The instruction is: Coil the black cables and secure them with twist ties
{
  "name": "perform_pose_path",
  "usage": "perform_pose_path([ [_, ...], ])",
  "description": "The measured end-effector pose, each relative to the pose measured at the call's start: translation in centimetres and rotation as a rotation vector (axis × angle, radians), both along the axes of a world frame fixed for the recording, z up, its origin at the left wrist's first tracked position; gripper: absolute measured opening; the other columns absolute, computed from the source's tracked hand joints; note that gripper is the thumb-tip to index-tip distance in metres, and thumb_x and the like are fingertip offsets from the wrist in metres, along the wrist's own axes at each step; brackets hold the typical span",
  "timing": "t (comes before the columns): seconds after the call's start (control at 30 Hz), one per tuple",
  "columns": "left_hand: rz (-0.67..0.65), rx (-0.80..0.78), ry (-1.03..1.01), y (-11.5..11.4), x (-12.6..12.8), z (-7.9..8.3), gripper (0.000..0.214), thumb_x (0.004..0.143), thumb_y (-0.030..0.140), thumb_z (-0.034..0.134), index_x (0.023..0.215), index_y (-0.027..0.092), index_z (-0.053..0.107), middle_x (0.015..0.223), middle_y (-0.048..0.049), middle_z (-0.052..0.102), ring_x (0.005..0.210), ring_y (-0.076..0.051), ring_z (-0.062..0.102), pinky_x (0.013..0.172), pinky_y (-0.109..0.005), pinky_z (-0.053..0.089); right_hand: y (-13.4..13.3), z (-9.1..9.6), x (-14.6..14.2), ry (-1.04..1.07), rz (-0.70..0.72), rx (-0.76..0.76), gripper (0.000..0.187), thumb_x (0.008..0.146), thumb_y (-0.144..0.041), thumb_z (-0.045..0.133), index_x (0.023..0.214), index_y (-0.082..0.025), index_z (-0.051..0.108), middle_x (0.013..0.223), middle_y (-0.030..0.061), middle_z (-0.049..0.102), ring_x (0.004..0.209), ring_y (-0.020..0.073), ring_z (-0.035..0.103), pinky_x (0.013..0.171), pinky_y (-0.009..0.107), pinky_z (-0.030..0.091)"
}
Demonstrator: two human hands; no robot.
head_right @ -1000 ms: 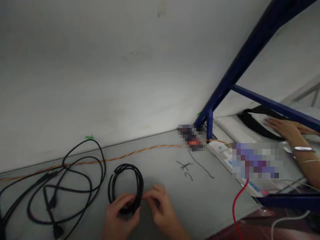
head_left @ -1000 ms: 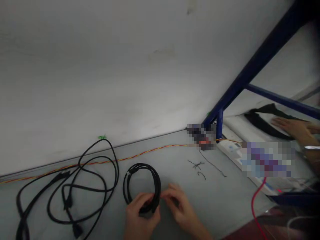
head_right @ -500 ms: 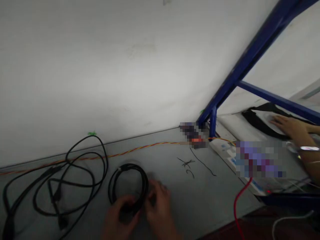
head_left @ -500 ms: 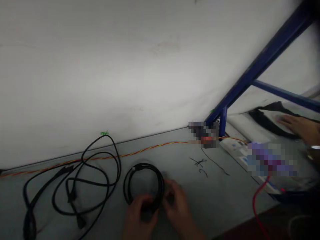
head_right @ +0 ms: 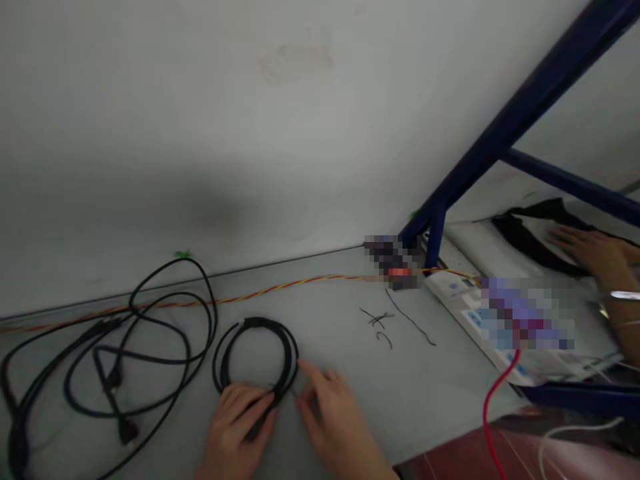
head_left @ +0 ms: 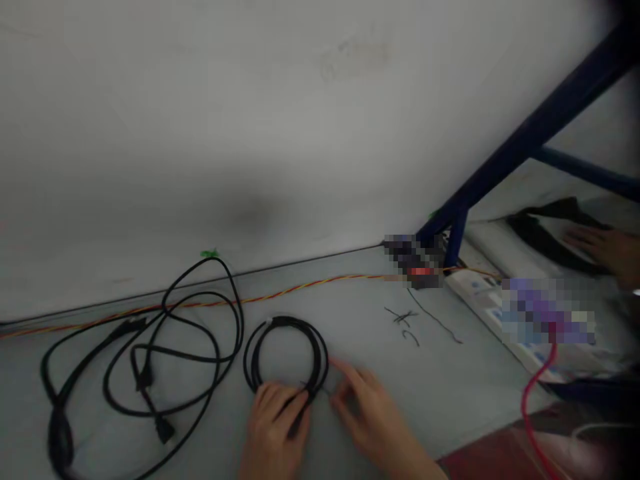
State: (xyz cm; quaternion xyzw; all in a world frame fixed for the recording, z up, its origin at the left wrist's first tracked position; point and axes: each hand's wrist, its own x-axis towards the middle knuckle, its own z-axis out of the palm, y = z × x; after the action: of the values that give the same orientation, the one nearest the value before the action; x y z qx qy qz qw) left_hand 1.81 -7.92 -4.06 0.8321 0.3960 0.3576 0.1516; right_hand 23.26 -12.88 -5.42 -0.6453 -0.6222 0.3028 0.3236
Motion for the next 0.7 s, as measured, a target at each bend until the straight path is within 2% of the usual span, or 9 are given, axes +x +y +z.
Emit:
perform_pose_path([
  [0.17,-0.021,-0.032,0.020,0.0,-0.4,-0.2,0.020,0.102,0.016,0.063,0.109,0.023,0.080,0.099,-0.0062,0.083,0.092,-0.022,0.077,0.090,-0.040,0.066,0.0,0.5,0.1,-0.099,0.102,0.053,0.050,0.100,-0.016,0.058,0.148,-0.029,0.064,0.107,0.0068,0.076,0.100,0.0279,0.071,0.094,0.048,0.060],
  [0.33,-0.056,-0.092,-0.002,0.0,-1.1,-0.3,0.021,0.101,0.015,0.065,0.110,0.024,0.081,0.101,-0.0064,0.083,0.096,-0.023,0.077,0.095,-0.043,0.066,0.1,0.2,0.1,-0.192,0.063,0.133,0.049,0.103,-0.017,0.055,0.150,-0.028,0.064,0.115,0.0107,0.076,0.103,0.0294,0.071,0.092,0.048,0.062],
  [0.43,-0.072,-0.094,-0.013,0.1,-1.4,-0.3,0.021,0.100,0.014,0.066,0.110,0.025,0.080,0.100,-0.0051,0.083,0.095,-0.022,0.077,0.096,-0.043,0.065,0.0,0.1,0.3,-0.167,0.103,0.120,0.053,0.103,-0.014,0.052,0.153,-0.028,0.060,0.111,0.0098,0.076,0.099,0.0273,0.072,0.089,0.045,0.063],
  [0.6,-0.069,-0.070,-0.018,0.0,-1.4,-0.2,0.023,0.098,0.012,0.067,0.111,0.025,0.080,0.103,-0.0037,0.084,0.095,-0.021,0.078,0.097,-0.043,0.064,-0.7,0.1,-0.7,-0.140,0.153,0.107,0.068,0.090,-0.007,0.057,0.156,-0.025,0.055,0.103,0.0069,0.074,0.092,0.0244,0.072,0.084,0.040,0.065],
  [0.7,-0.078,-0.061,-0.009,0.0,-1.4,-0.3,0.024,0.099,0.011,0.066,0.112,0.025,0.079,0.104,-0.0032,0.084,0.092,-0.020,0.078,0.099,-0.045,0.064,-0.7,0.4,-1.8,-0.103,0.210,0.200,0.076,0.085,-0.003,0.056,0.158,-0.025,0.049,0.100,0.0043,0.074,0.089,0.0217,0.072,0.085,0.037,0.064],
])
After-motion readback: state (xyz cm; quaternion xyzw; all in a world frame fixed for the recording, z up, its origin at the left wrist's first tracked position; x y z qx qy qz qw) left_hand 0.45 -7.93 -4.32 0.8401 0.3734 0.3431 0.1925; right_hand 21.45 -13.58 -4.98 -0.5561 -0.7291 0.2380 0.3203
